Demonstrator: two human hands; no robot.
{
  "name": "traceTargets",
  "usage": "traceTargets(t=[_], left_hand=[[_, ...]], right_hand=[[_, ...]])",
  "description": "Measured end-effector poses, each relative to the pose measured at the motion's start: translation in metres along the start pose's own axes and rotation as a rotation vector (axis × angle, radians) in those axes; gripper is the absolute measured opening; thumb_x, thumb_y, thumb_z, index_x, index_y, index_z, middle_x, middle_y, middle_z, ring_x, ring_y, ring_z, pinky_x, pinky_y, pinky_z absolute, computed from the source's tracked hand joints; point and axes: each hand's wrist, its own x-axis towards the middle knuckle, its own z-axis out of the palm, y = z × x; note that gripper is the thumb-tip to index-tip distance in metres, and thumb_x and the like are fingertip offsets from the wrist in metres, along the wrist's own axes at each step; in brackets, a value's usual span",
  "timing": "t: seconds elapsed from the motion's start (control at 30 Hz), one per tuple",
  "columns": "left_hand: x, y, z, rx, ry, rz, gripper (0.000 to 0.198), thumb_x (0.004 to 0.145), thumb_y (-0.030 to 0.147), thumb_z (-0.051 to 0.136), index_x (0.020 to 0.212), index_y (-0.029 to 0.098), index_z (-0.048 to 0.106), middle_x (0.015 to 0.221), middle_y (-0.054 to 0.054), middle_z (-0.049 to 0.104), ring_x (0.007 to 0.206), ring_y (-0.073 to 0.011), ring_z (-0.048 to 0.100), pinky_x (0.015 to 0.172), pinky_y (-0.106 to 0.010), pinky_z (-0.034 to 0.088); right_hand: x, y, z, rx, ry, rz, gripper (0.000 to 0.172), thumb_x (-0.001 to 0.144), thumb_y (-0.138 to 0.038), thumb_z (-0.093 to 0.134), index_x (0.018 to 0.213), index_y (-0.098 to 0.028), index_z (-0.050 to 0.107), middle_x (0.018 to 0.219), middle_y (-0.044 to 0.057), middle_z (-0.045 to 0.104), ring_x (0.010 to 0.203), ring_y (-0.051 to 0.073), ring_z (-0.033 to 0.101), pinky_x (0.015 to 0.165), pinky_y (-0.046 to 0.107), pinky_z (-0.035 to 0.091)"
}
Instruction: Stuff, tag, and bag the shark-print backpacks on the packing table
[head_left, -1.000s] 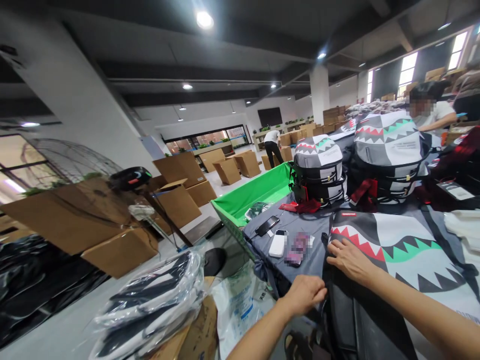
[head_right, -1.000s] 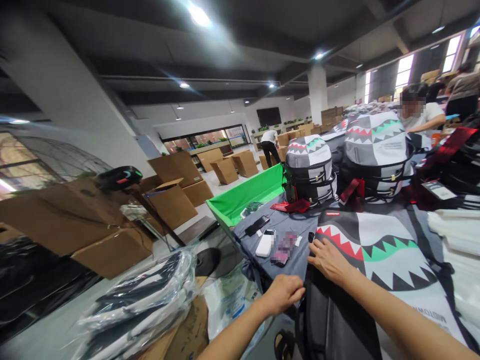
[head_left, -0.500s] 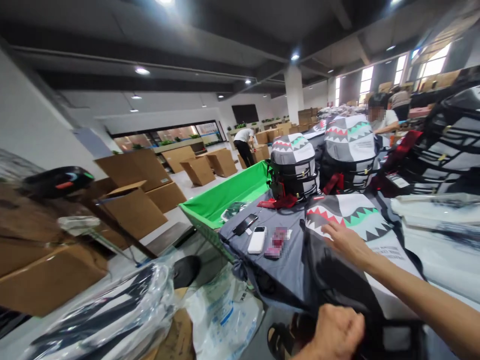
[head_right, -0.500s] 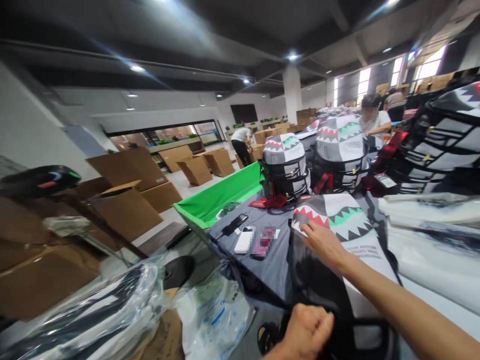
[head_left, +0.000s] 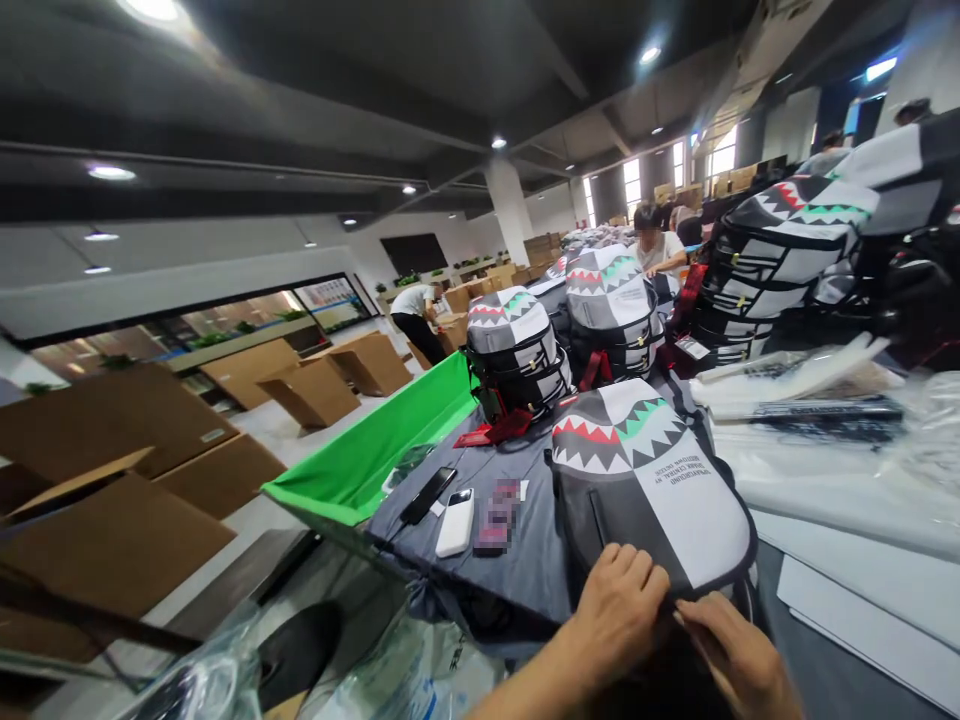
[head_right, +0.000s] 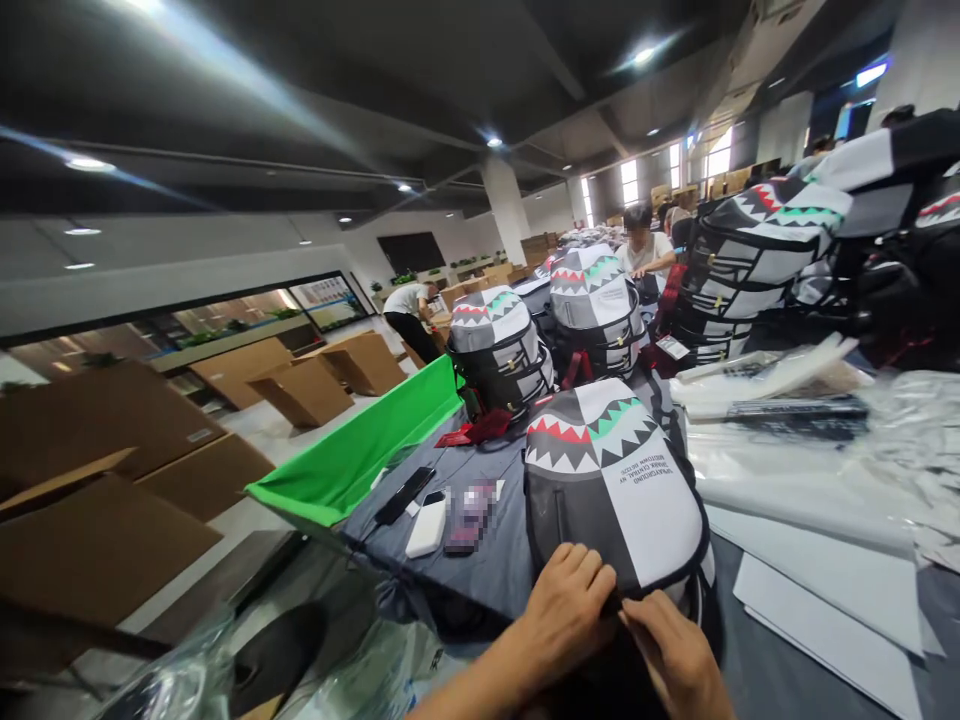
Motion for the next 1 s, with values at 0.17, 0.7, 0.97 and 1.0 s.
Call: traceTargets(t=[0.17,0.7,0.97,1.0], left_hand=[[0.005,-0.023,0.004,0.104,-0.056,0.288,0.030,0.100,0.041,0.057,0.079,0.020,0.049,0.070,0.001,0.054,0.066,-0.0149,0.050,0.060,-0.032,0.029],[-0.028,-0.007,-0.006,-0.005,0.113,0.164,0.021,0.099,0.031,0.051,0.083,0.019,0.055,0.078,-0.003,0.061,0.074,-0.0157,0.055,0.069,-0.031,0.040],[-0.012,0.085,0.081,-0.237,-0.334,-0.126,0.046,0.088,0.045,0.067,0.120,0.013,0.059,0.092,-0.009,0.073,0.070,-0.0222,0.069,0.057,-0.030,0.049],[-0.002,0.090,0.090,-0.272,-0.371,-0.162,0.051,0.088,0.046,0.066,0.125,0.011,0.057,0.096,-0.011,0.074,0.075,-0.0247,0.071,0.060,-0.031,0.052]], right_hand=[[0.008,0.013,-0.061,0.123,0.175,0.207,0.028,0.095,-0.049,0.051,0.083,-0.035,0.071,0.072,0.005,0.068,0.065,0.027,0.068,0.058,0.036,0.061],[0.106,0.104,-0.050,0.119,0.349,0.508,0.059,0.080,-0.070,0.048,0.105,-0.018,0.061,0.096,0.014,0.066,0.084,0.028,0.064,0.082,0.048,0.055],[-0.082,0.059,0.008,-0.064,0.195,0.221,0.036,0.091,-0.032,0.048,0.127,-0.026,0.052,0.110,0.012,0.069,0.095,0.029,0.072,0.074,0.039,0.063],[-0.086,0.063,0.018,-0.070,0.201,0.236,0.037,0.091,-0.030,0.045,0.128,-0.027,0.051,0.109,0.012,0.070,0.093,0.029,0.073,0.074,0.038,0.064]])
